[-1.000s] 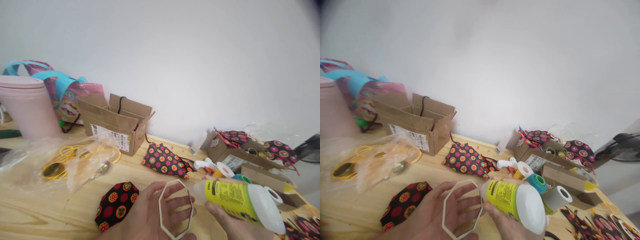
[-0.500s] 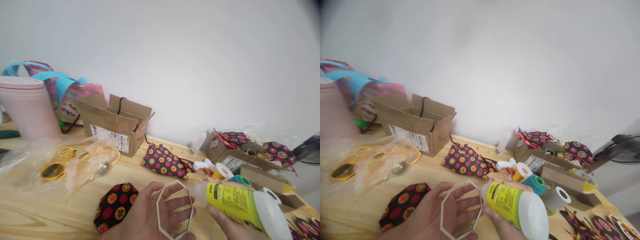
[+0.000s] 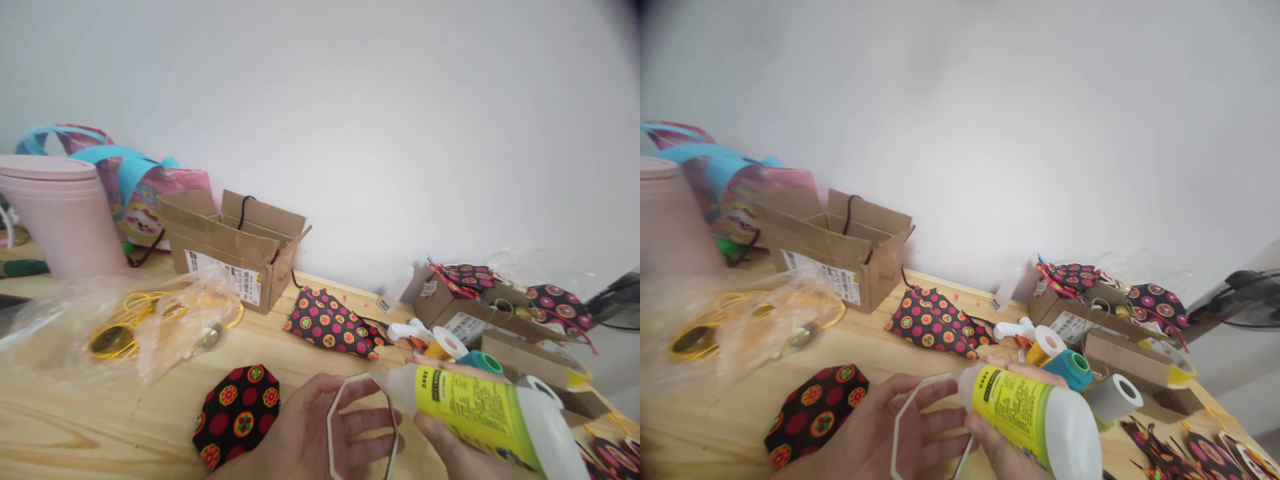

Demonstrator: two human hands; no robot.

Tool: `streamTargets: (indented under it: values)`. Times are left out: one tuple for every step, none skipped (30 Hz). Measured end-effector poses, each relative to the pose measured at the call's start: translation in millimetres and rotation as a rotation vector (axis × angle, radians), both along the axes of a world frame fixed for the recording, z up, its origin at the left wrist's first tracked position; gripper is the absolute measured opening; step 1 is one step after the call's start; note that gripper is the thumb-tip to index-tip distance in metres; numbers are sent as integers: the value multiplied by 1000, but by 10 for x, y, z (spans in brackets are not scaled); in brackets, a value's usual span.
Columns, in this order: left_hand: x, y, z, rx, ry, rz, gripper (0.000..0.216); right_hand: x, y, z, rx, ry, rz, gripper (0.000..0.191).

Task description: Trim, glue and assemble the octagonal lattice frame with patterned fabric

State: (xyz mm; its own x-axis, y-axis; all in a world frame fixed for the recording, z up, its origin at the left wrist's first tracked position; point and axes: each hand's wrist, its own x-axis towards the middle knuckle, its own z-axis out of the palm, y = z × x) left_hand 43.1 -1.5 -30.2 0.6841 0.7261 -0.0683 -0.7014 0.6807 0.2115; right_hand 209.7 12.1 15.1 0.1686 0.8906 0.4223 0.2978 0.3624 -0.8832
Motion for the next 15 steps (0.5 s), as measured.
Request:
streamTargets:
  values:
    - [8, -2, 9, 10, 2, 9, 33, -27, -14, -1, -2, 0, 3, 55]
    - [17, -3, 16, 20, 6, 18, 33, -57, -31, -2, -5, 8, 9, 53]
    - [24, -3, 21, 29, 8, 29, 33, -88, -48, -4, -8, 21, 12, 52]
    - [31, -2, 21, 39, 9, 44, 34, -115, -62, -5, -11, 37, 9, 52]
    - [35, 0, 18, 44, 9, 53, 35, -134, -72, -5, -16, 51, 2, 52]
    - [38, 3, 10, 45, 9, 54, 36, -143, -74, -4, -24, 64, -7, 52]
    - [38, 6, 0, 45, 5, 54, 37, -139, -68, -3, -33, 76, -16, 53]
    - [38, 9, -12, 42, 2, 51, 37, -124, -55, -1, -46, 87, -13, 53]
    - [38, 11, -24, 44, 2, 45, 38, -103, -38, 0, -64, 91, 3, 54]
    - [38, 11, -34, 48, 3, 38, 39, -80, -20, -1, -79, 91, 24, 54]
    - [40, 10, -41, 50, 5, 32, 40, -62, -6, -4, -88, 88, 42, 53]
    - [43, 7, -45, 53, 9, 34, 41, -55, 2, -11, -85, 85, 54, 53]
    - [47, 4, -45, 56, 13, 38, 41, -59, 1, -22, -67, 87, 56, 52]
    - [51, 0, -43, 55, 11, 46, 40, -74, -9, -37, -43, 92, 50, 52]
    - [55, -3, -41, 51, 3, 51, 38, -96, -23, -53, -19, 99, 39, 52]
